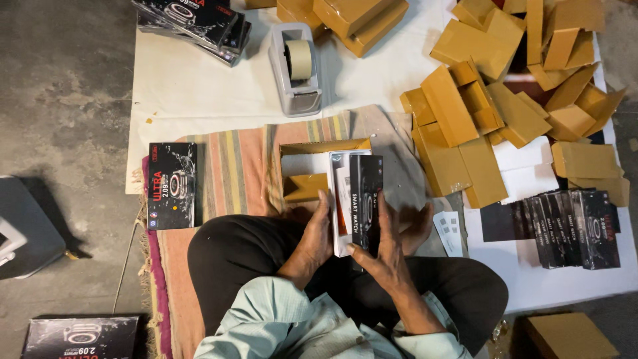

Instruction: The person places a small electronic device and its accessories into a white product box, then puts the product box into a brown shipping box. The person closes the flaps and seals the box with packing tape.

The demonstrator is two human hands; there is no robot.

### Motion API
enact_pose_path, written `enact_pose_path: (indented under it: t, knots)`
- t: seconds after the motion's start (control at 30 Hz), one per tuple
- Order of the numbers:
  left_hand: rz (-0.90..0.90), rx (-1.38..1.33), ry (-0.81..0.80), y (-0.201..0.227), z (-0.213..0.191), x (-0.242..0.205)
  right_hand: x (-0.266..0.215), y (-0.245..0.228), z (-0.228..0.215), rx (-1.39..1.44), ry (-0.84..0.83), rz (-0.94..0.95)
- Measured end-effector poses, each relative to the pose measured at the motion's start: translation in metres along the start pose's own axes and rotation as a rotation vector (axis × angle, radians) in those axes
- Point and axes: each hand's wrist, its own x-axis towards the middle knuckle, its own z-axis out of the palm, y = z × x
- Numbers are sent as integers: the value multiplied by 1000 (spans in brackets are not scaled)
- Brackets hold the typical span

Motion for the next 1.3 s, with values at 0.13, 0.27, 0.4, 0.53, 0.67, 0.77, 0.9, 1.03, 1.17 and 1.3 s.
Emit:
enact_pose_path:
  t: [0.13,0.27,0.4,0.53,0.67,0.77,0.9,1.03,1.17,1.3]
  knots:
    - [8,9,-40,1,0,-2,0,-2,7,76,-32,7]
    - [-11,93,-37,4,-2,-6,1,6,16,-40,44,-40]
    - [-33,104,-34,1,-3,-5,3,14,24,-68,80,13]
    - [-21,97,-93,-1,-7,-4,4,12,31,-136,70,0]
    - [17,119,-111,-4,-6,-3,4,9,30,-53,30,50]
    - [11,166,-97,-3,-3,-4,6,7,31,-36,36,48]
    - [22,260,-124,-2,-1,-6,6,7,32,-42,51,25]
    - [136,435,-153,4,-1,0,2,7,28,-59,50,-18]
    - [354,322,-156,19,5,5,-5,-1,28,-82,-52,-51]
    - [428,322,-132,30,10,0,-6,-12,33,-3,-88,-39]
